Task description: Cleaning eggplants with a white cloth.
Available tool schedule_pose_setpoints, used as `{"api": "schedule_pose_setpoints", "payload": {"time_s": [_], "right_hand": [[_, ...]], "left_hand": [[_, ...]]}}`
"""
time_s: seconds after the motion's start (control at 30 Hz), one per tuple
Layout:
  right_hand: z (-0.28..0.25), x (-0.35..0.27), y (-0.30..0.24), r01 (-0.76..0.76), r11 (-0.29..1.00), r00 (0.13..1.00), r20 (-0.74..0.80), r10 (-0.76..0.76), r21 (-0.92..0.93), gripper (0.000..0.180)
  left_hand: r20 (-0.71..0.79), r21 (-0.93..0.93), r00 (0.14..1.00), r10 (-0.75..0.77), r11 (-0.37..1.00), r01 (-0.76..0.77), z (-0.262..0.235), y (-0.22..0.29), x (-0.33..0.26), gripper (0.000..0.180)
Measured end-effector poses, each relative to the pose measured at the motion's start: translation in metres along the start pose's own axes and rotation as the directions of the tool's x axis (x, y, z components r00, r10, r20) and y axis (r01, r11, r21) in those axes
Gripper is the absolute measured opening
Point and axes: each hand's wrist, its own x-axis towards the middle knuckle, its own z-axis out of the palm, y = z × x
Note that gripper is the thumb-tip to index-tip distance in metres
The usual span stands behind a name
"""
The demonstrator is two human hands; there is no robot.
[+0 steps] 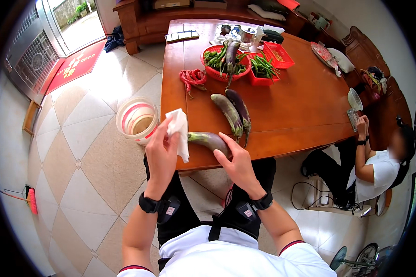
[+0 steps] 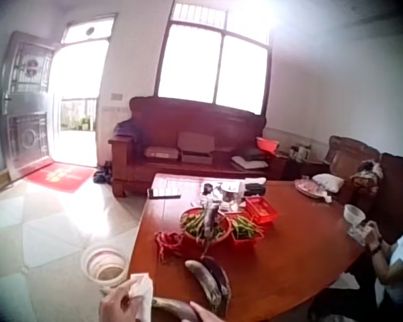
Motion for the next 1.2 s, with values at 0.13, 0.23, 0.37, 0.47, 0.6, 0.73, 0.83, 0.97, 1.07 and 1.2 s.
{"api": "schedule_pose_setpoints", "payload": {"time_s": [0.13, 0.23, 0.37, 0.47, 0.6, 0.73, 0.83, 0.97, 1.07, 1.2], "right_hand": [[0.003, 0.010, 0.006, 0.206, 0.955, 0.978, 0.018, -0.207, -0.215, 0.051], [-0.003, 0.013, 0.005, 0.250, 0.914, 0.960, -0.040, -0.277, -0.320, 0.055], [-0.007, 0.003, -0.019, 0.220, 0.974, 0.975, 0.019, -0.220, -0.043, 0.057], [-0.001, -0.004, -0.008, 0.209, 0.976, 0.978, 0.000, -0.209, 0.064, 0.043], [-0.016, 0.002, -0.015, 0.012, 0.985, 0.996, -0.094, 0.005, 0.174, 0.030], [-0.010, 0.021, -0.017, 0.218, 0.973, 0.962, -0.152, -0.228, -0.079, 0.035], [0.023, 0.030, -0.024, 0.366, 0.905, 0.915, -0.093, -0.393, -0.218, 0.037], [0.052, 0.039, -0.010, 0.490, 0.770, 0.842, -0.005, -0.539, -0.409, 0.034], [0.044, 0.041, -0.005, 0.454, 0.751, 0.837, -0.061, -0.544, -0.479, 0.024], [0.013, 0.031, 0.002, 0.342, 0.790, 0.878, -0.125, -0.461, -0.509, 0.019]], "left_hand": [[0.109, -0.085, 0.992, -0.070, 0.993, 0.079, 0.005, 0.011, -0.011, 0.038], [0.141, -0.254, 0.980, -0.137, 0.952, 0.170, 0.017, 0.008, -0.021, 0.037], [0.285, -0.405, 0.931, -0.227, 0.852, 0.331, 0.028, 0.021, -0.036, 0.039], [0.378, -0.353, 0.902, -0.210, 0.867, 0.350, 0.025, 0.039, -0.038, 0.038], [0.270, 0.055, 0.962, -0.039, 0.998, 0.025, 0.010, 0.021, -0.021, 0.029], [0.190, 0.337, 0.965, 0.182, 0.911, -0.239, 0.000, 0.005, -0.003, 0.040], [0.277, 0.347, 0.948, 0.159, 0.903, -0.253, 0.002, -0.010, -0.001, 0.042], [0.360, 0.291, 0.932, 0.049, 0.943, -0.162, 0.007, -0.023, 0.000, 0.034], [0.341, 0.246, 0.938, 0.068, 0.956, -0.158, 0.006, -0.017, 0.000, 0.032], [0.344, 0.204, 0.938, 0.035, 0.973, -0.110, 0.001, -0.017, -0.003, 0.033]]}}
